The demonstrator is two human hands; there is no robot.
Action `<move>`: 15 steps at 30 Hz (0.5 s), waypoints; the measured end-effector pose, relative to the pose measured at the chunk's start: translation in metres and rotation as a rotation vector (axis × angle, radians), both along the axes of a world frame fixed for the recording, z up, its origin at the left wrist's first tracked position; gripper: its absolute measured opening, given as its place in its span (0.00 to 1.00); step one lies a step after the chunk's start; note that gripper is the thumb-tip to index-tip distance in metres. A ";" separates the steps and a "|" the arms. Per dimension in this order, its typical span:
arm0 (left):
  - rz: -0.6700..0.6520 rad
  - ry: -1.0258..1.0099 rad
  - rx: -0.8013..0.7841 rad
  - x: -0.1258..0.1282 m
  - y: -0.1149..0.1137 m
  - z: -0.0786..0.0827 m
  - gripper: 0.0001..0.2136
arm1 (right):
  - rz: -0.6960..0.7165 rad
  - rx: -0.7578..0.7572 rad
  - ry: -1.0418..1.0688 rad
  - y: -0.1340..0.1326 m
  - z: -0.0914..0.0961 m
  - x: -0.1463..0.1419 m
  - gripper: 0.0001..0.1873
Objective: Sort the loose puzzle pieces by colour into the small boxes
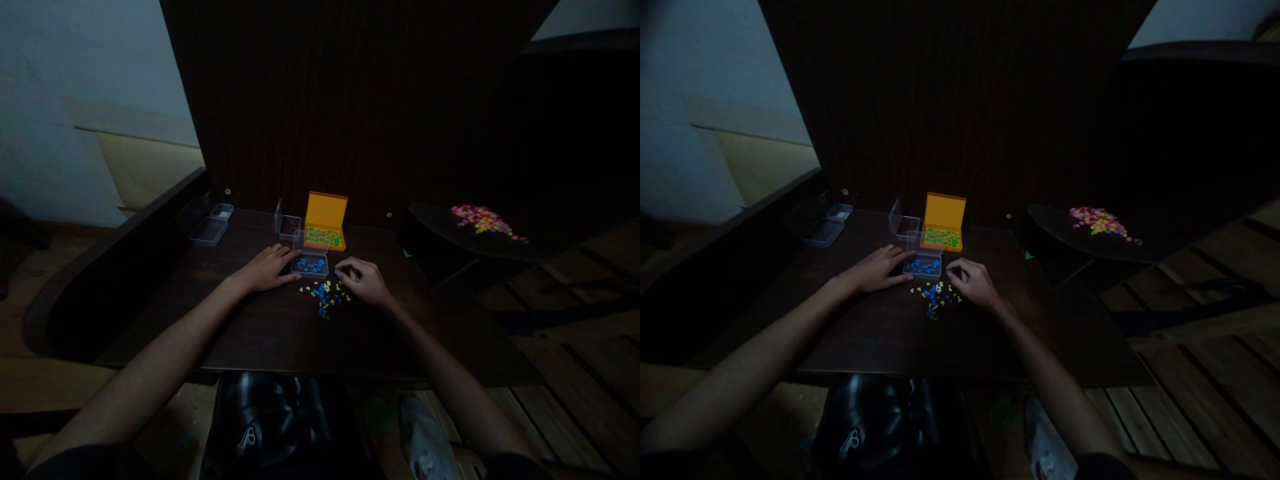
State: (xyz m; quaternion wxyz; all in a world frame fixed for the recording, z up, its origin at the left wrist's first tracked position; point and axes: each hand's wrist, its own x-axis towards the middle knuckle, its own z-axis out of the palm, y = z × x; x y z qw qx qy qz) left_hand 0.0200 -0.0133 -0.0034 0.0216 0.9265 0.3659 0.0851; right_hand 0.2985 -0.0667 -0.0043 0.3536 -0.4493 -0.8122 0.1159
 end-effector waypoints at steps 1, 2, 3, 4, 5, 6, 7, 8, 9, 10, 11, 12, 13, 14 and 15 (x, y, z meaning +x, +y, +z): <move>0.001 0.004 -0.004 0.000 0.000 0.001 0.31 | -0.017 -0.003 0.013 0.002 0.003 -0.003 0.07; 0.002 0.006 -0.008 0.001 -0.001 0.001 0.31 | -0.025 -0.010 0.021 0.005 0.006 -0.006 0.07; 0.003 0.006 -0.011 0.001 -0.001 0.001 0.31 | -0.021 -0.018 0.019 0.009 0.008 -0.010 0.07; 0.003 0.005 -0.014 0.001 -0.001 0.001 0.31 | -0.015 -0.025 0.008 0.013 0.011 -0.014 0.07; 0.003 0.004 -0.016 0.001 -0.001 0.001 0.31 | -0.009 -0.034 -0.014 0.017 0.012 -0.019 0.07; 0.004 0.002 -0.018 0.001 -0.001 0.001 0.31 | -0.004 -0.048 -0.051 0.021 0.014 -0.024 0.08; 0.004 0.000 -0.016 0.001 -0.001 0.000 0.31 | -0.009 -0.056 -0.091 0.025 0.015 -0.029 0.08; 0.005 -0.004 -0.012 0.001 -0.001 0.000 0.31 | -0.020 -0.061 -0.145 0.028 0.016 -0.035 0.09; 0.005 -0.008 -0.010 0.000 -0.001 0.000 0.31 | -0.032 -0.062 -0.211 0.032 0.017 -0.040 0.10; 0.004 -0.012 -0.009 0.000 -0.001 0.000 0.31 | -0.044 -0.065 -0.272 0.034 0.018 -0.045 0.10; 0.001 -0.016 -0.011 0.000 -0.001 -0.001 0.30 | -0.053 -0.070 -0.328 0.036 0.018 -0.049 0.11; -0.003 -0.019 -0.015 0.000 -0.001 -0.001 0.30 | -0.059 -0.078 -0.373 0.038 0.019 -0.053 0.11; -0.007 -0.022 -0.020 0.000 -0.001 -0.001 0.30 | -0.063 -0.088 -0.405 0.040 0.019 -0.056 0.11; -0.009 -0.027 -0.020 0.000 -0.001 -0.001 0.30 | -0.065 -0.099 -0.429 0.041 0.019 -0.059 0.11; -0.012 -0.033 -0.017 0.001 -0.001 -0.002 0.30 | -0.066 -0.108 -0.448 0.042 0.019 -0.060 0.11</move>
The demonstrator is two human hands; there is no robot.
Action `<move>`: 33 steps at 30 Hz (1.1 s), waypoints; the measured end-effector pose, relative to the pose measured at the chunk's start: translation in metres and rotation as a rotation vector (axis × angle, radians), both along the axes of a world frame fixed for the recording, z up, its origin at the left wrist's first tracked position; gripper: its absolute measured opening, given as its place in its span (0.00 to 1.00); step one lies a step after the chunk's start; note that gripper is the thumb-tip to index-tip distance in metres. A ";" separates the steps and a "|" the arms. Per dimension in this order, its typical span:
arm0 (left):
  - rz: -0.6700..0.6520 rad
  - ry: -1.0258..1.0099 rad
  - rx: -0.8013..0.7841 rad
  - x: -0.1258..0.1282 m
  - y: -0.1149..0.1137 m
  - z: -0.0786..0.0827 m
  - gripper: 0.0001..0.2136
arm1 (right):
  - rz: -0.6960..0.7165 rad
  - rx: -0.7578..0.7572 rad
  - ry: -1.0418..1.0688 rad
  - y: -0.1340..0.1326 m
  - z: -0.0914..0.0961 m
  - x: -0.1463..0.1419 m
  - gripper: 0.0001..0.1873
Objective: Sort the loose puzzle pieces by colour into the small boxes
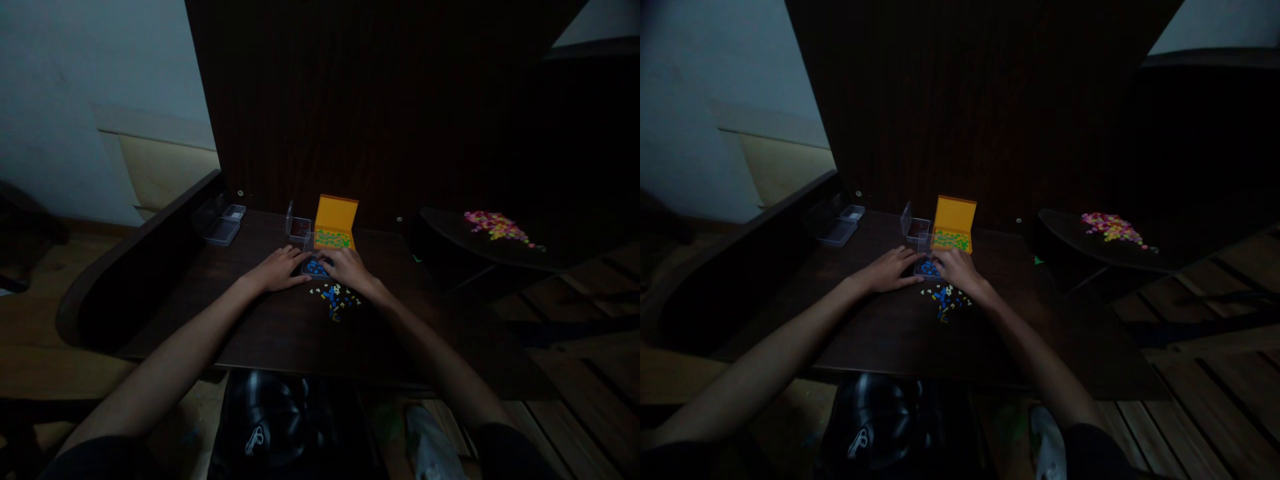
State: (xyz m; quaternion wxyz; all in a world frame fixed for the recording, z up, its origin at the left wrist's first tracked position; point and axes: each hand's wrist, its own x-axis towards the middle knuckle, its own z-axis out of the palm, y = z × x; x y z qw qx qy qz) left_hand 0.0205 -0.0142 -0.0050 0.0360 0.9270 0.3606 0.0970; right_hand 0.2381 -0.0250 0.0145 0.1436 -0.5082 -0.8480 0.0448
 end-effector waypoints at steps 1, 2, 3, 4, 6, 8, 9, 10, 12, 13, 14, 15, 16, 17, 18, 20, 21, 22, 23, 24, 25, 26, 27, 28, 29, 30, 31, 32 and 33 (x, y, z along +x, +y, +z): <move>0.001 -0.003 0.004 0.000 0.000 -0.001 0.30 | -0.002 -0.005 -0.018 0.001 0.000 -0.001 0.11; 0.002 -0.006 0.008 0.000 0.000 -0.001 0.30 | -0.003 -0.006 -0.035 0.002 -0.001 -0.002 0.11; 0.002 -0.008 0.011 0.000 0.001 -0.002 0.30 | -0.003 -0.002 -0.047 0.002 -0.002 -0.002 0.11; 0.002 -0.008 0.015 0.000 0.001 -0.002 0.30 | -0.002 0.003 -0.055 0.003 -0.002 -0.002 0.12; 0.001 -0.008 0.025 0.000 0.001 -0.003 0.30 | 0.005 0.012 -0.053 0.003 -0.003 -0.001 0.12; -0.003 -0.005 0.035 -0.001 0.001 -0.003 0.30 | 0.019 0.008 -0.027 0.003 -0.002 0.002 0.12; -0.005 -0.002 0.035 -0.001 0.001 -0.003 0.30 | 0.027 0.005 -0.006 0.002 0.000 0.003 0.12; -0.006 -0.001 0.033 -0.001 0.001 -0.003 0.31 | 0.039 0.005 0.022 0.001 0.001 0.006 0.12; -0.006 0.000 0.023 -0.001 0.001 -0.002 0.31 | 0.086 0.006 0.097 -0.001 0.006 0.011 0.12; -0.003 0.000 0.018 -0.001 0.000 -0.002 0.31 | 0.122 0.003 0.138 -0.003 0.009 0.014 0.11; -0.001 0.001 0.014 0.000 0.000 -0.002 0.31 | 0.161 -0.004 0.175 -0.005 0.011 0.017 0.10; 0.001 0.004 0.010 0.000 0.000 -0.001 0.31 | 0.199 -0.015 0.202 -0.008 0.013 0.021 0.09; 0.005 0.007 0.007 0.000 0.000 -0.001 0.31 | 0.233 -0.029 0.220 -0.011 0.014 0.024 0.08; 0.009 0.011 0.004 0.000 0.000 0.000 0.31 | 0.261 -0.044 0.225 -0.015 0.015 0.027 0.07; 0.013 0.012 0.002 0.000 0.000 0.000 0.31 | 0.285 -0.062 0.219 -0.018 0.016 0.030 0.06; 0.015 0.008 0.003 0.000 -0.001 0.000 0.31 | 0.319 -0.108 0.174 -0.026 0.015 0.035 0.05; 0.013 0.003 0.005 0.000 -0.001 0.000 0.31 | 0.325 -0.131 0.144 -0.029 0.015 0.036 0.05; 0.009 0.001 0.007 -0.001 0.000 0.000 0.31 | 0.321 -0.151 0.113 -0.032 0.013 0.038 0.06; 0.005 0.000 0.009 -0.001 0.000 0.000 0.31 | 0.310 -0.165 0.083 -0.034 0.011 0.039 0.06; 0.002 -0.001 0.012 -0.001 0.000 0.000 0.31 | 0.295 -0.172 0.059 -0.035 0.010 0.040 0.07; 0.001 -0.001 0.013 -0.001 0.000 0.000 0.31 | 0.280 -0.174 0.042 -0.036 0.008 0.042 0.07; 0.002 0.000 0.014 -0.001 0.000 0.000 0.31 | 0.268 -0.173 0.032 -0.036 0.006 0.044 0.07; 0.004 0.000 0.014 -0.002 0.000 -0.001 0.31 | 0.261 -0.172 0.024 -0.036 0.004 0.046 0.08; 0.007 0.001 0.012 -0.002 0.001 -0.001 0.31 | 0.257 -0.171 0.020 -0.036 0.003 0.048 0.08; 0.010 0.001 0.010 -0.002 0.001 -0.001 0.31 | 0.256 -0.171 0.017 -0.035 0.003 0.050 0.08; 0.011 0.001 0.006 -0.002 0.001 -0.001 0.31 | 0.255 -0.173 0.014 -0.035 0.003 0.052 0.08; 0.011 0.000 0.005 -0.002 0.001 -0.001 0.31 | 0.255 -0.175 0.011 -0.034 0.003 0.054 0.08; 0.010 -0.001 0.005 -0.002 0.001 -0.001 0.31 | 0.255 -0.176 0.010 -0.034 0.004 0.056 0.08; 0.010 -0.003 0.005 -0.002 0.001 -0.002 0.31 | 0.254 -0.174 0.016 -0.034 0.004 0.057 0.08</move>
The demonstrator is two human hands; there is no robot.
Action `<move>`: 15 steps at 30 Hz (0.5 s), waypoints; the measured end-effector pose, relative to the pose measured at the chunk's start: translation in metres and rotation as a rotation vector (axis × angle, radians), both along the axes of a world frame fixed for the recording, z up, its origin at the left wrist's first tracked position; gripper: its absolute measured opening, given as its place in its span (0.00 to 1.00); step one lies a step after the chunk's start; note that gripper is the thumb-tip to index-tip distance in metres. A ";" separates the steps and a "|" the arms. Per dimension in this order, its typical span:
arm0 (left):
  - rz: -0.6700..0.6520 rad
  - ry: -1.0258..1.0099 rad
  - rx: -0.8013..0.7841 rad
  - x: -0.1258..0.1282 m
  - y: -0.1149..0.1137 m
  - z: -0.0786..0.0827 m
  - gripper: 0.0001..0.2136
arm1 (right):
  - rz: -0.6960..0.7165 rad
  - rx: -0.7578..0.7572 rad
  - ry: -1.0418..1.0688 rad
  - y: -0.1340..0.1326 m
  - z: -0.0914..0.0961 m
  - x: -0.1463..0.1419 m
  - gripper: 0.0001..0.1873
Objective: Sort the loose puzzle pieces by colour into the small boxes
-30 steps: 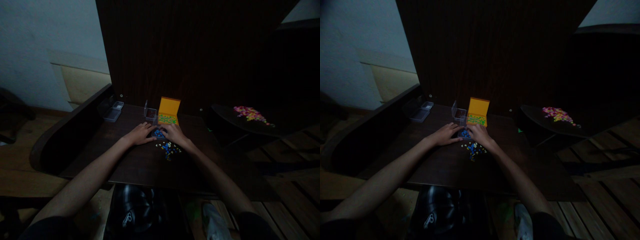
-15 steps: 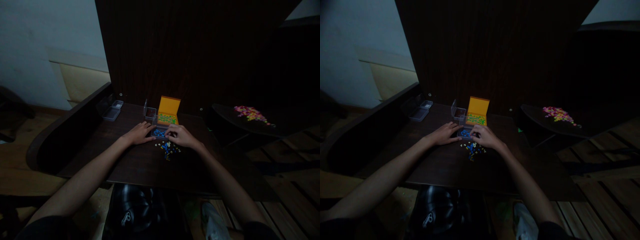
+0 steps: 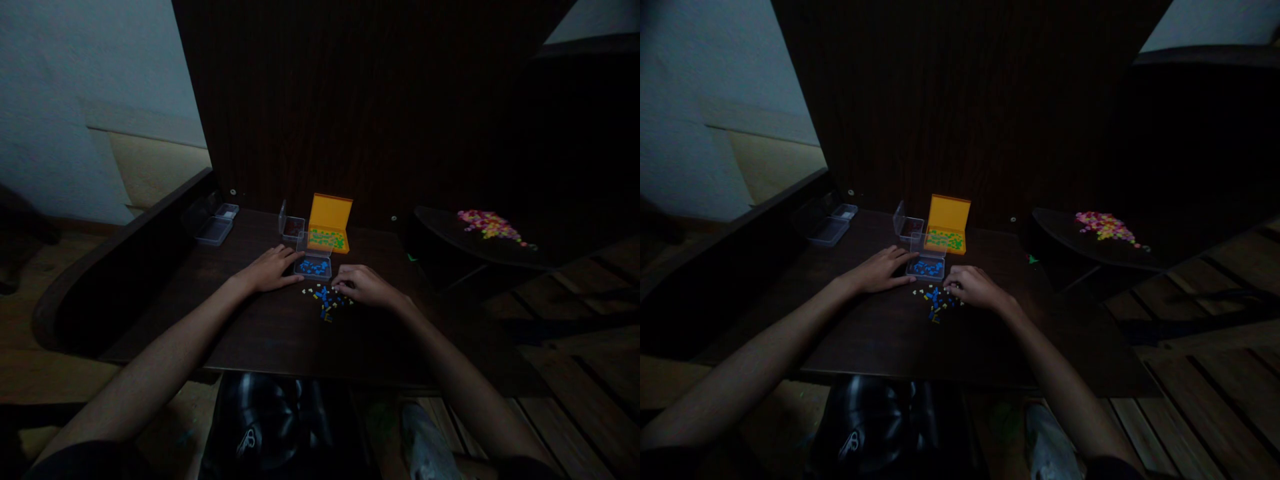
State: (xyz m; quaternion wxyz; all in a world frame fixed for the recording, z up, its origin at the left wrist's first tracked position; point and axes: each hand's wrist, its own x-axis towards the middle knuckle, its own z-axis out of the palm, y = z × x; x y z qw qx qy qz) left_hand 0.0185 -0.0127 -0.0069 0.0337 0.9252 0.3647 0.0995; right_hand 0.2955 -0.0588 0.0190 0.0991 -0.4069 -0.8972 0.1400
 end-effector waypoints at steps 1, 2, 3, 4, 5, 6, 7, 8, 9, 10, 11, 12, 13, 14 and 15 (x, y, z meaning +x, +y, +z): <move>-0.001 -0.003 0.002 0.000 0.000 0.000 0.31 | 0.000 0.000 0.011 0.000 0.001 0.001 0.09; -0.002 -0.007 0.003 0.000 0.000 -0.001 0.31 | 0.006 -0.004 0.026 0.001 0.001 0.001 0.09; -0.003 -0.011 0.004 0.000 0.000 -0.001 0.31 | 0.017 -0.011 0.044 0.001 0.002 0.001 0.09; -0.002 -0.016 0.004 -0.001 0.000 -0.001 0.30 | 0.035 -0.021 0.059 0.001 0.002 -0.001 0.09; -0.002 -0.019 0.002 -0.001 0.000 -0.001 0.30 | 0.057 -0.032 0.070 0.001 0.003 -0.003 0.08; 0.000 -0.021 -0.001 -0.001 -0.001 -0.001 0.31 | 0.080 -0.043 0.073 0.002 0.003 -0.005 0.08; 0.002 -0.021 -0.005 -0.001 -0.001 -0.001 0.31 | 0.100 -0.051 0.070 0.002 0.003 -0.007 0.08; 0.005 -0.021 -0.009 -0.001 -0.001 0.000 0.31 | 0.114 -0.056 0.062 0.003 0.004 -0.010 0.07; 0.009 -0.020 -0.013 -0.001 -0.002 0.001 0.31 | 0.120 -0.059 0.049 0.003 0.004 -0.012 0.06; 0.011 -0.020 -0.017 -0.001 -0.002 0.002 0.31 | 0.121 -0.060 0.035 0.004 0.004 -0.013 0.06; 0.012 -0.019 -0.021 -0.001 -0.003 0.002 0.31 | 0.120 -0.061 0.023 0.004 0.004 -0.014 0.05; 0.011 -0.018 -0.023 -0.001 -0.003 0.003 0.31 | 0.119 -0.062 0.013 0.005 0.004 -0.014 0.05; 0.010 -0.015 -0.026 0.000 -0.003 0.003 0.31 | 0.120 -0.063 0.007 0.006 0.003 -0.013 0.05; 0.007 -0.012 -0.029 -0.001 -0.003 0.003 0.31 | 0.120 -0.065 0.004 0.006 0.003 -0.012 0.05; 0.005 -0.010 -0.030 -0.001 -0.003 0.003 0.31 | 0.120 -0.068 0.002 0.007 0.003 -0.010 0.05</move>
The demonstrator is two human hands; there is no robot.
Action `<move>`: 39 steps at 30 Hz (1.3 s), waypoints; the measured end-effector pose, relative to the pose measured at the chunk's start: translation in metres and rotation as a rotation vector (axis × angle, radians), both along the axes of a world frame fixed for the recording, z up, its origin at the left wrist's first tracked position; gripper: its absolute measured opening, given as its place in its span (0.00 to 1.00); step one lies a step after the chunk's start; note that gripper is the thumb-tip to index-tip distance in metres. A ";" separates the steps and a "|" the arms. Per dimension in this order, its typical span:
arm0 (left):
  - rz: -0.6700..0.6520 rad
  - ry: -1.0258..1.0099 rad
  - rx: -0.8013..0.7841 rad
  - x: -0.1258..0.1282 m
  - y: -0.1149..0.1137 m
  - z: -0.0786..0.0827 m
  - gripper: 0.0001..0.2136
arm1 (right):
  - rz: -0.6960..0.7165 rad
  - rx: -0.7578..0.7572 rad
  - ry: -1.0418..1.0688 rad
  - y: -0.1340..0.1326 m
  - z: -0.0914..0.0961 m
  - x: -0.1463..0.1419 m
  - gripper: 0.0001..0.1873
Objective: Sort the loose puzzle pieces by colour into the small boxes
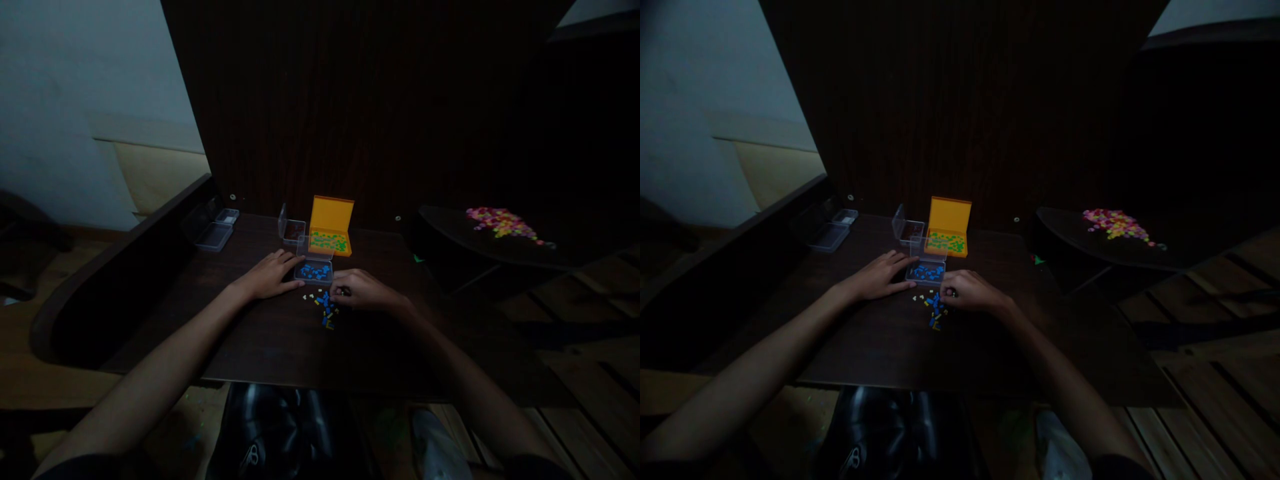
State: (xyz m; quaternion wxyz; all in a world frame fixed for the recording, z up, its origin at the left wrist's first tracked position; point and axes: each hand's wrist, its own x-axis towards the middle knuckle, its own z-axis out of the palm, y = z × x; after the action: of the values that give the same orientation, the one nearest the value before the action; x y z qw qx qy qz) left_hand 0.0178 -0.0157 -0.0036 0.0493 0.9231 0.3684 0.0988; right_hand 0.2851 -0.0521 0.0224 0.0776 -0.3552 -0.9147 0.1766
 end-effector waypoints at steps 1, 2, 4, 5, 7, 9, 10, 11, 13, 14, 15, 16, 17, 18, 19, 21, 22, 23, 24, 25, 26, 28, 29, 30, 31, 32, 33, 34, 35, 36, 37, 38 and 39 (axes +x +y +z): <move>-0.001 -0.001 0.000 0.000 0.000 0.000 0.31 | -0.002 -0.002 -0.006 0.000 0.000 0.002 0.05; -0.001 -0.003 0.002 0.000 0.000 -0.001 0.31 | -0.009 0.000 -0.017 0.001 0.001 0.004 0.05; 0.002 -0.014 0.007 -0.001 0.001 -0.003 0.31 | -0.037 0.019 -0.035 0.001 0.001 0.006 0.06; 0.003 -0.020 0.009 -0.001 0.001 -0.004 0.31 | -0.049 0.029 -0.034 0.001 0.002 0.006 0.07; 0.001 -0.027 0.010 -0.002 0.002 -0.004 0.31 | -0.045 0.035 -0.008 0.001 0.001 0.005 0.08; -0.009 -0.031 0.008 -0.002 0.002 -0.004 0.30 | -0.010 0.021 0.023 0.002 0.000 0.002 0.09; -0.015 -0.035 0.004 -0.002 0.002 -0.004 0.30 | 0.011 0.013 0.029 0.002 -0.001 0.001 0.08; -0.019 -0.039 -0.002 -0.002 0.002 -0.004 0.30 | 0.028 0.007 0.030 0.002 -0.002 0.000 0.08; -0.019 -0.051 -0.013 -0.002 0.002 -0.005 0.30 | 0.046 -0.004 0.029 0.002 -0.004 -0.002 0.07; -0.015 -0.055 -0.016 -0.002 0.003 -0.005 0.31 | 0.052 -0.011 0.031 0.002 -0.004 -0.002 0.06; -0.012 -0.059 -0.018 -0.002 0.003 -0.006 0.31 | 0.055 -0.016 0.033 0.002 -0.005 -0.002 0.06; -0.008 -0.061 -0.020 -0.003 0.003 -0.006 0.31 | 0.054 -0.020 0.033 0.001 -0.005 -0.001 0.06; -0.006 -0.063 -0.022 -0.003 0.003 -0.007 0.31 | 0.050 -0.021 0.032 0.001 -0.005 -0.001 0.06; -0.004 -0.066 -0.022 -0.003 0.003 -0.007 0.31 | 0.042 -0.018 0.029 0.001 -0.004 0.000 0.06; -0.005 -0.068 -0.023 -0.003 0.003 -0.007 0.31 | 0.033 -0.015 0.024 0.001 -0.004 0.000 0.06; -0.004 -0.072 -0.023 -0.003 0.003 -0.006 0.31 | 0.012 -0.010 0.015 0.001 -0.003 0.001 0.06; -0.002 -0.072 -0.024 -0.003 0.003 -0.005 0.30 | 0.001 -0.009 0.012 0.000 -0.003 0.001 0.06; 0.000 -0.073 -0.027 -0.003 0.002 -0.005 0.30 | -0.008 -0.008 0.006 0.000 -0.003 0.001 0.05; 0.001 -0.075 -0.031 -0.003 0.002 -0.004 0.30 | -0.019 -0.008 0.000 0.001 -0.003 0.001 0.05; 0.001 -0.079 -0.034 -0.003 0.002 -0.004 0.30 | -0.032 -0.008 -0.004 0.001 -0.003 0.001 0.05; 0.000 -0.084 -0.036 -0.003 0.002 -0.004 0.30 | -0.045 -0.008 -0.006 0.001 -0.004 0.001 0.05; -0.009 -0.090 -0.036 -0.003 0.002 -0.004 0.30 | -0.064 -0.010 -0.011 0.001 -0.006 0.000 0.06; -0.011 -0.090 -0.036 -0.003 0.002 -0.004 0.30 | -0.070 -0.010 -0.012 0.002 -0.006 0.000 0.06; -0.012 -0.089 -0.035 -0.003 0.003 -0.004 0.30 | -0.074 -0.008 -0.011 0.002 -0.007 0.000 0.06; -0.012 -0.087 -0.034 -0.003 0.003 -0.004 0.30 | -0.075 -0.004 -0.007 0.002 -0.007 0.000 0.06; -0.013 -0.084 -0.034 -0.003 0.003 -0.004 0.30 | -0.078 0.001 0.001 0.001 -0.006 0.000 0.06; -0.012 -0.081 -0.031 -0.003 0.003 -0.005 0.30 | -0.079 0.006 0.013 0.001 -0.005 0.000 0.07; -0.012 -0.077 -0.029 -0.003 0.003 -0.005 0.30 | -0.078 0.011 0.026 0.001 -0.004 0.000 0.07; -0.013 -0.075 -0.026 -0.004 0.004 -0.005 0.30 | -0.074 0.013 0.035 0.000 -0.003 0.000 0.09; -0.012 -0.074 -0.021 -0.004 0.004 -0.006 0.30 | -0.070 0.015 0.037 0.000 -0.002 -0.001 0.10; -0.010 -0.074 -0.017 -0.004 0.004 -0.006 0.30 | -0.065 0.017 0.031 -0.001 -0.001 -0.001 0.10; -0.007 -0.076 -0.013 -0.004 0.004 -0.007 0.30 | -0.060 0.019 0.022 -0.001 0.000 -0.001 0.10; -0.005 -0.076 -0.012 -0.004 0.004 -0.007 0.30 | -0.056 0.022 0.013 -0.002 0.000 -0.001 0.10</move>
State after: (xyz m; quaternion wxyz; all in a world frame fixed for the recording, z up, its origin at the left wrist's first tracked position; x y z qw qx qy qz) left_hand 0.0135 -0.0121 -0.0105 0.0693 0.9193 0.3643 0.1315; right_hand 0.2842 -0.0540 0.0221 0.0921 -0.3788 -0.9057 0.1666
